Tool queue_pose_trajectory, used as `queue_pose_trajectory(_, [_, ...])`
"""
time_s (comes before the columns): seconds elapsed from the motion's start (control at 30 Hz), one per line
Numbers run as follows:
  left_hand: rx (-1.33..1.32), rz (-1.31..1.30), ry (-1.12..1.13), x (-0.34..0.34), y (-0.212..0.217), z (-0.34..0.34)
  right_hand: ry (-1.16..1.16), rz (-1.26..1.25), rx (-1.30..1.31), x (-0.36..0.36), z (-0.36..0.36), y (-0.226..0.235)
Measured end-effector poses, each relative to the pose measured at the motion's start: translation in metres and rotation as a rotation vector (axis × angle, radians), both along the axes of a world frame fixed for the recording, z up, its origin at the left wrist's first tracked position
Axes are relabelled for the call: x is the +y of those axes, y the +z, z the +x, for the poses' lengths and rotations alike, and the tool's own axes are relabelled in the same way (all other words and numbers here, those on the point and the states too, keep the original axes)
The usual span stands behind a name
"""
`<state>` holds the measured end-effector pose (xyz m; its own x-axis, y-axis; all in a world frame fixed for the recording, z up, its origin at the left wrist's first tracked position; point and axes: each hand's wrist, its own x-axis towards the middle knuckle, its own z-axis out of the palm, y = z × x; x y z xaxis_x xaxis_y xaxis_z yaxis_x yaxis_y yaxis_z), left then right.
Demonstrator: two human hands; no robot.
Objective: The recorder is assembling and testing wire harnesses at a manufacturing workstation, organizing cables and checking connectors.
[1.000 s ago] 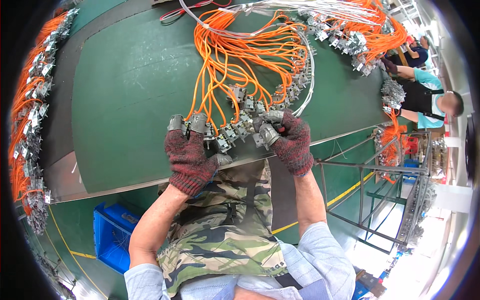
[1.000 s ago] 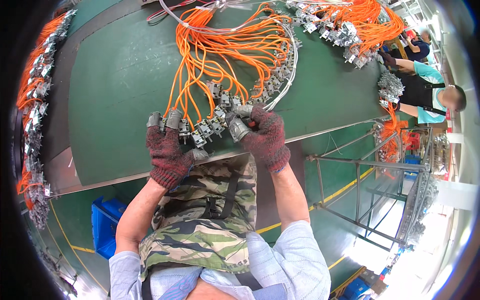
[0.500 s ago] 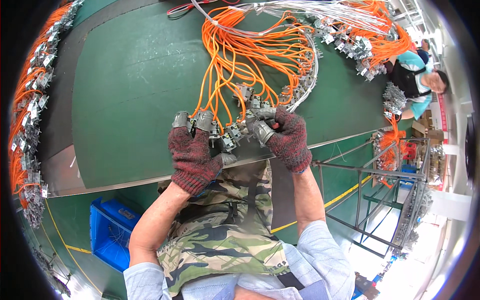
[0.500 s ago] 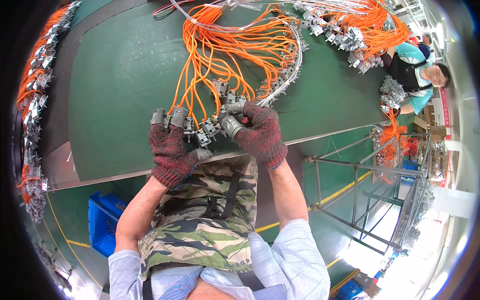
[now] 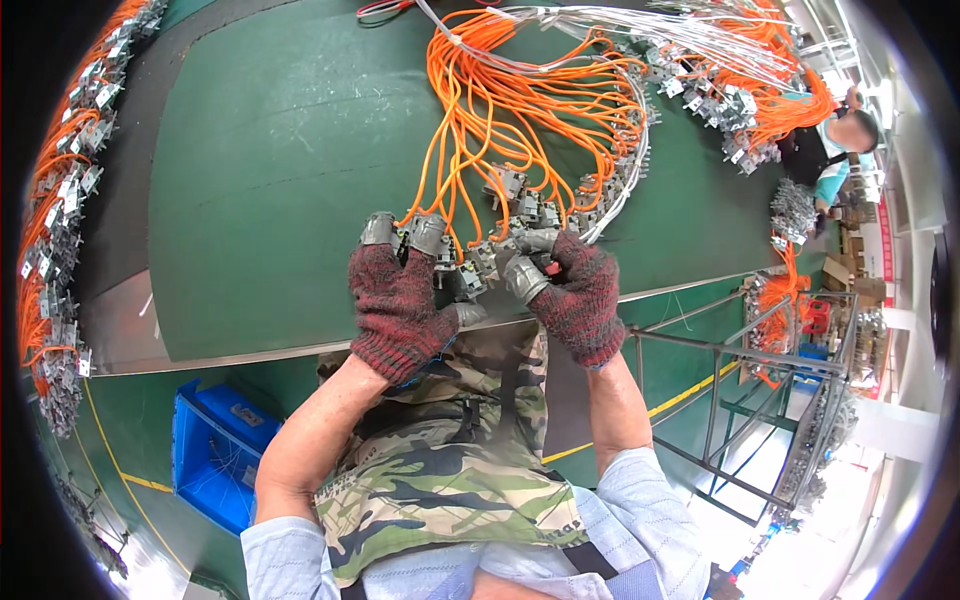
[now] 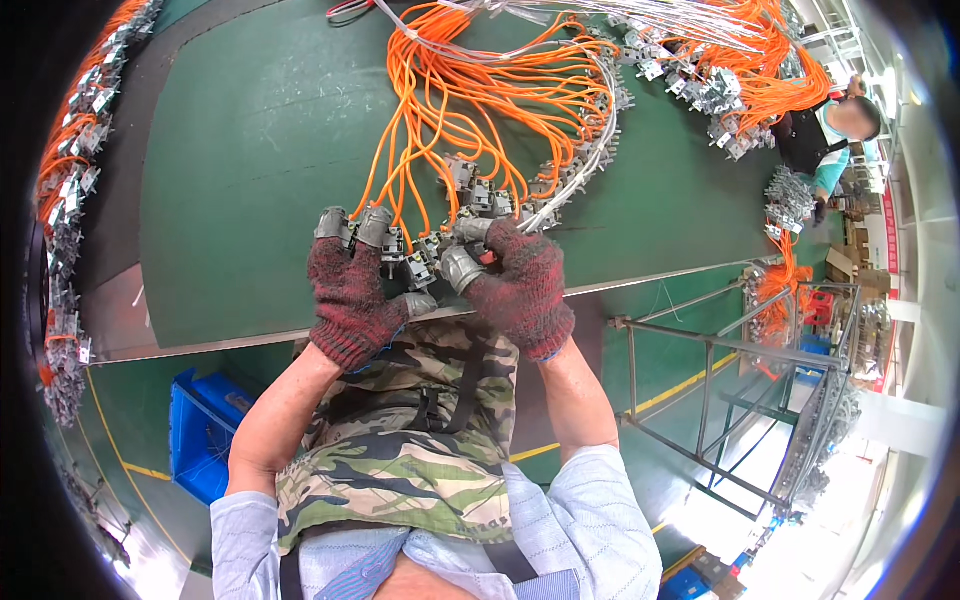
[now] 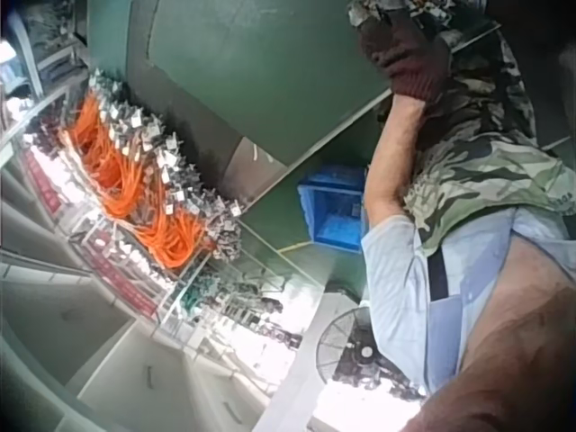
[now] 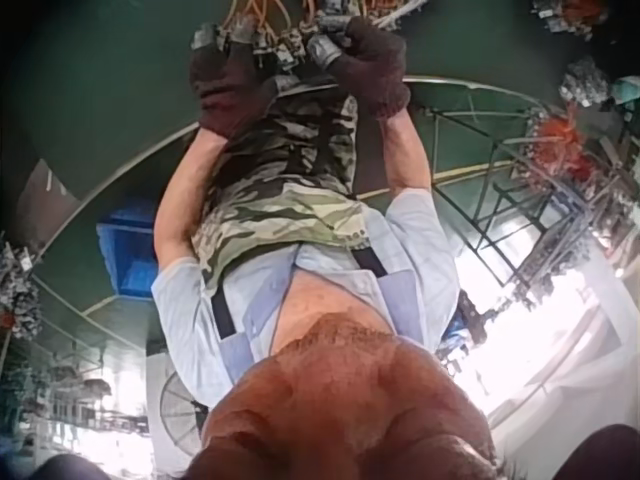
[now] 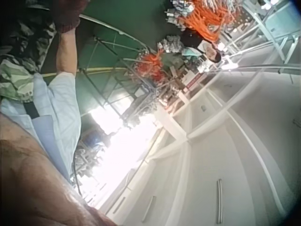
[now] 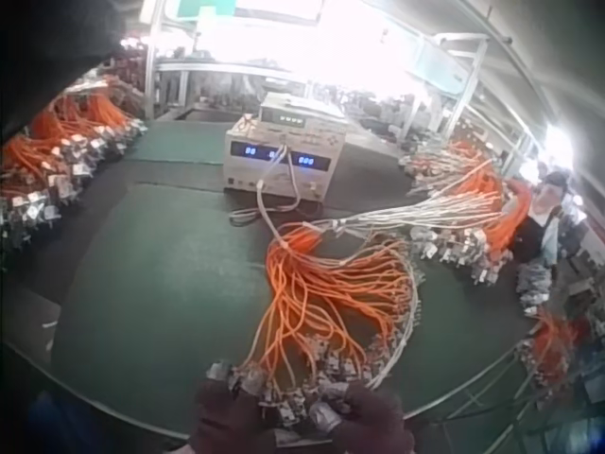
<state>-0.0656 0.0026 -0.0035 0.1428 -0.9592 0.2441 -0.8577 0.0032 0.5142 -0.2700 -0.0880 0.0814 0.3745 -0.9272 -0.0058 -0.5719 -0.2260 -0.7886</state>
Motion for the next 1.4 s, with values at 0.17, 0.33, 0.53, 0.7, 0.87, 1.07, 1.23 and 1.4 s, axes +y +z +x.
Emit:
queue_pose_trajectory(0.17, [0.018,-0.040,-0.001,-0.001,-0.007,0.001,0.035,-0.127,0.001,0.001,0.005,0.001])
queue_pose_trajectory(0.33, [0.021,-0.039,0.003,0.000,-0.008,0.001,0.145,-0.194,0.036,0.000,0.000,-0.007])
queue_pose_trajectory(0.53, [-0.008,0.000,0.000,0.001,-0.003,0.004,0.148,-0.234,0.115,0.006,0.009,0.013])
queue_pose_trajectory(0.7, [0.073,-0.072,-0.014,-0.001,-0.006,0.005,-0.057,-0.223,0.032,0.015,0.017,0.002])
queue_pose_trajectory(0.87, [0.050,-0.038,0.004,0.002,-0.004,0.004,-0.027,-0.330,-0.033,0.014,0.015,-0.001])
queue_pose_trajectory(1.07, [0.062,-0.038,0.010,0.003,-0.007,0.003,-0.195,-0.109,-0.375,0.013,0.030,-0.021])
queue_pose_trajectory(1.23, [0.079,-0.065,0.006,0.004,-0.016,0.005,-0.264,-0.106,-0.291,0.018,0.041,-0.025])
queue_pose_trajectory(1.4, [0.089,-0.073,0.019,0.003,-0.014,0.003,-0.262,-0.188,-0.265,0.016,0.040,-0.035])
